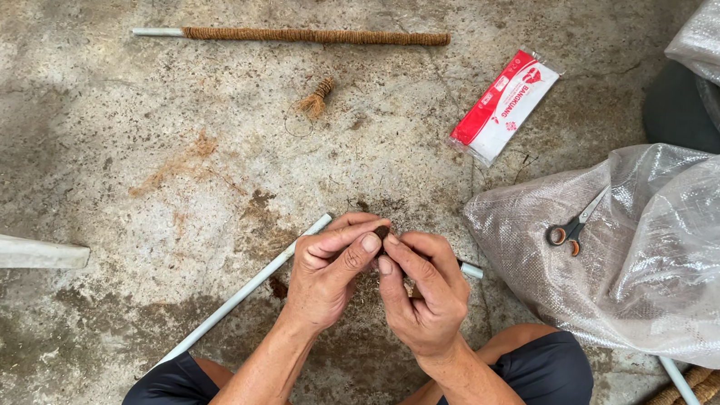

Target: The person sits on the floor and assembles a small broom by hand. They gather natural fibers, wrap them around a white plastic tube, and secure the bundle using a thin wooden stick to twist the binding. The person continues to adjust and tighten the fibers around the tube.

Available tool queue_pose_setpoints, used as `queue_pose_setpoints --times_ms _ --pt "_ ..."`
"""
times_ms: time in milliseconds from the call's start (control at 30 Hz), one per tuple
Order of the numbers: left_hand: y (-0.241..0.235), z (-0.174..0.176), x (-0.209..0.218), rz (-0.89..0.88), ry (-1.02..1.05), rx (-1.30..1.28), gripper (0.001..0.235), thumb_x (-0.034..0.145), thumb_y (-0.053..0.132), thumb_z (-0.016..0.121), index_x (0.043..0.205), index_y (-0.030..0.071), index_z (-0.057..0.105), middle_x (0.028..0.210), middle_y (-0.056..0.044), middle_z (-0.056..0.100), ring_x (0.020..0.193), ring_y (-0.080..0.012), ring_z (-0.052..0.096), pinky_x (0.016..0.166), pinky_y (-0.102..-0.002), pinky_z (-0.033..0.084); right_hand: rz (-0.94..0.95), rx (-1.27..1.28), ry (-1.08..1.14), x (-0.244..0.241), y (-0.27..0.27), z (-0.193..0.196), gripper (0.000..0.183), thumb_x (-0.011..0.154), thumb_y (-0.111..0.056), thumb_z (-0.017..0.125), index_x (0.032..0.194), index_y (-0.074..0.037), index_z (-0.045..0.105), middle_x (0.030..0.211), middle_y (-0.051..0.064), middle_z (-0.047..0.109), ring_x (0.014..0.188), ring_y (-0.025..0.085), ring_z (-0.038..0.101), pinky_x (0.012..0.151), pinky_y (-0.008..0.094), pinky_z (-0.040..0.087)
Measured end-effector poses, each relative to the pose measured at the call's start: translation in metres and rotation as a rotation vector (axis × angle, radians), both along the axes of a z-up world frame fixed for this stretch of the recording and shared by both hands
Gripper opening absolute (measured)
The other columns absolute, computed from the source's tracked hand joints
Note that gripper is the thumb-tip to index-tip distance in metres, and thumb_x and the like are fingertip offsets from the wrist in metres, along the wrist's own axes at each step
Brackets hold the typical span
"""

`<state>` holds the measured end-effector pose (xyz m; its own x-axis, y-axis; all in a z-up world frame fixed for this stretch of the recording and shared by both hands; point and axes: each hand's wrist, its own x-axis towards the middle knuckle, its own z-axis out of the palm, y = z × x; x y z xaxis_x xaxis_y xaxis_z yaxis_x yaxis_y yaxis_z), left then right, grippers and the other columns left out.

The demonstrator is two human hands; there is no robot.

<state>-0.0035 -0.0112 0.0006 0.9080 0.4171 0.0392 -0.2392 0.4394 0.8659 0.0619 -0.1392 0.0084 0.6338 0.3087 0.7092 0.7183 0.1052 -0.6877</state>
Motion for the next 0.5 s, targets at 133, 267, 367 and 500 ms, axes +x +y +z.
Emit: queue_pose_setpoints --times_ms 133,267,367,500 --pt "0.0020 -0.0024 -0.0008 0.010 -0.026 -0.007 0.026 0.099 0.008 0.071 0.122 -0.004 0.073 0.124 -0.013 0.067 0.105 -0.0161 0.067 0.088 -0.028 0.058 0.123 0.057 0.217 -0.0032 -0.0029 -0.0049 0.022 0.098 0.001 0.070 0.120 0.000 0.072 0.119 0.011 0.066 0.094 0.013 0.068 0.073 0.023 0.056" --pt "0.0038 -0.0065 -0.0013 -0.003 -0.093 -0.009 0.027 0.101 0.007 0.071 0.125 -0.004 0.073 0.127 -0.014 0.067 0.106 -0.0168 0.065 0.089 -0.028 0.057 0.146 0.044 0.352 0.0010 -0.0072 -0.0079 0.021 0.097 0.002 0.070 0.116 0.000 0.075 0.119 0.011 0.069 0.081 0.006 0.063 0.063 0.019 0.050" --pt "0.0030 -0.0080 -0.0031 -0.026 -0.145 -0.036 0.028 0.100 0.005 0.071 0.126 -0.003 0.072 0.130 -0.015 0.065 0.113 -0.0182 0.065 0.096 -0.029 0.056 0.119 0.007 0.338 0.0031 -0.0082 -0.0070 0.020 0.094 0.002 0.074 0.113 0.000 0.076 0.114 0.011 0.071 0.078 0.004 0.065 0.055 0.016 0.047" --pt "0.0023 -0.0084 -0.0030 -0.031 -0.131 -0.008 0.029 0.097 0.002 0.074 0.126 -0.003 0.072 0.132 -0.016 0.064 0.115 -0.0198 0.066 0.099 -0.032 0.058 0.057 -0.041 0.317 0.0056 -0.0064 -0.0033 0.020 0.086 0.004 0.080 0.105 0.000 0.077 0.105 0.011 0.077 0.065 0.002 0.064 0.045 0.014 0.043"
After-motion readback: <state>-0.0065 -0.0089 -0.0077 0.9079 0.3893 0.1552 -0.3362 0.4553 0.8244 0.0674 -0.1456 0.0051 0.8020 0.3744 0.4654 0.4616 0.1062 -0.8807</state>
